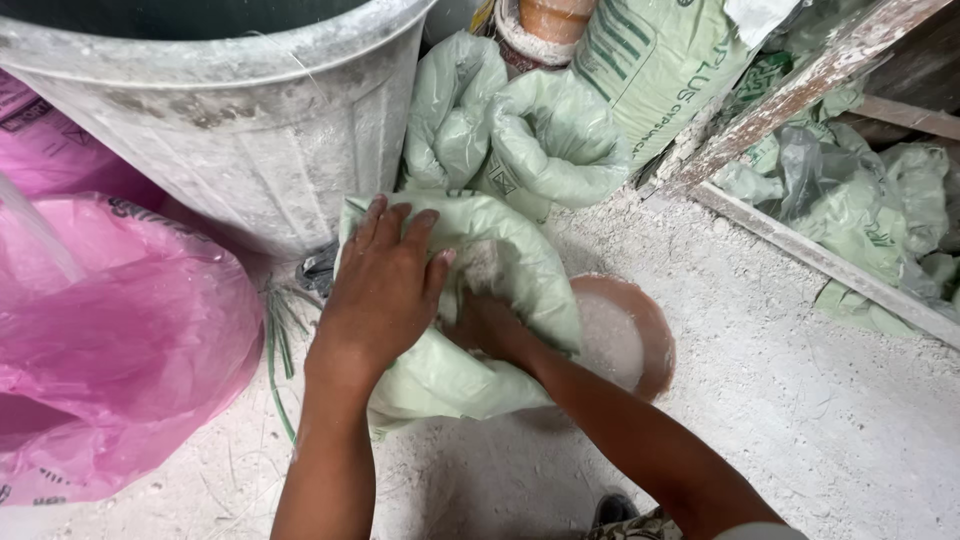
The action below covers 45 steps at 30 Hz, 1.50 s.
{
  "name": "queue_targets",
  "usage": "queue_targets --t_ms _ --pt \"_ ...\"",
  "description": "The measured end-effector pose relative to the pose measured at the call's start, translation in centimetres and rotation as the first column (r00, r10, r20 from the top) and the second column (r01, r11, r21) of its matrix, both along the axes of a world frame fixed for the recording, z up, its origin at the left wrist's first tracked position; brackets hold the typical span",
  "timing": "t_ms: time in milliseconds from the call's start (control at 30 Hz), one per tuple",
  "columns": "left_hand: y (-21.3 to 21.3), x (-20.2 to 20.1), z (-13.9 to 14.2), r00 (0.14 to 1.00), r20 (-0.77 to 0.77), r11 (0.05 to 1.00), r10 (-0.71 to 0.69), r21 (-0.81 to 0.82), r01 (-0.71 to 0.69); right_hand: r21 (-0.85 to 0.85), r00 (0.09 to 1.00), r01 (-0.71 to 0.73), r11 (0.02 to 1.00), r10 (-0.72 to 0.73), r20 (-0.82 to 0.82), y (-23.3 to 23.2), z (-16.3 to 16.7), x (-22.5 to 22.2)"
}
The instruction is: The person scoops white gypsum powder from a woven sack into a clay bowl, pours water from a pink pitcher into the bowl, and stirs the mixture with a stick. They carry the bowl across the workshop, scoop more powder from another sack, tie the sack, and set the bowl on a work table.
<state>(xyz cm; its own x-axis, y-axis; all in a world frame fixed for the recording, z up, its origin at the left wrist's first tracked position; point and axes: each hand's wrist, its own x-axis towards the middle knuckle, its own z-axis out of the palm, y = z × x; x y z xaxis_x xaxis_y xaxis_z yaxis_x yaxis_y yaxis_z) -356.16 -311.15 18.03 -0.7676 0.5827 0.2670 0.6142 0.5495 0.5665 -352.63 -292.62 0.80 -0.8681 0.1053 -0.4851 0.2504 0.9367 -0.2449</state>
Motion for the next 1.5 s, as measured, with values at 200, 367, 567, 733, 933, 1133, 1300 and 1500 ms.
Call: queue_targets --t_ms 200,367,567,733,933,1133,1300,1500 --pt "0.9 -0.6 -0.6 0.999 -0.04 1.0 -0.021 0.022 0.022 -0.335 0.984 0.009 0.942 0.051 0.169 -1.4 -1.2 3.4" --pt "0.8 -0.7 -0.3 0.999 -0.023 0.998 -0.036 0.059 0.037 -0.588 0.969 0.142 0.797 0.011 0.248 -1.9 -2.0 2.8" --pt "-0.1 -0.5 0.2 0.998 -0.053 0.997 -0.038 0.067 0.041 -0.805 0.946 0.258 0.534 -0.308 0.099 -2.6 0.6 0.4" --pt "0.5 0.1 1.0 0.999 -0.043 1.0 -0.019 0.022 0.02 -0.885 0.936 0.196 0.422 -0.35 0.041 -2.5 5.5 0.8" --pt "2.6 0.9 2.6 0.998 -0.053 1.0 -0.019 -0.003 0.019 -0.932 0.938 0.199 0.304 -0.336 0.09 4.5 11.9 4.3" --pt "4.1 2.2 3.0 0.997 -0.08 0.999 -0.018 -0.052 0.014 -0.909 0.892 0.277 0.312 -0.436 0.122 17.1 10.0 8.4" --pt "4.5 2.8 3.0 0.994 -0.113 0.991 -0.015 -0.136 0.0 -0.726 0.769 0.534 0.434 -0.606 0.203 24.1 -1.4 11.4" --pt "4.3 3.3 3.7 0.99 -0.14 0.988 0.025 -0.145 -0.046 -0.57 0.725 0.628 0.53 -0.665 0.179 28.4 -10.4 13.1"
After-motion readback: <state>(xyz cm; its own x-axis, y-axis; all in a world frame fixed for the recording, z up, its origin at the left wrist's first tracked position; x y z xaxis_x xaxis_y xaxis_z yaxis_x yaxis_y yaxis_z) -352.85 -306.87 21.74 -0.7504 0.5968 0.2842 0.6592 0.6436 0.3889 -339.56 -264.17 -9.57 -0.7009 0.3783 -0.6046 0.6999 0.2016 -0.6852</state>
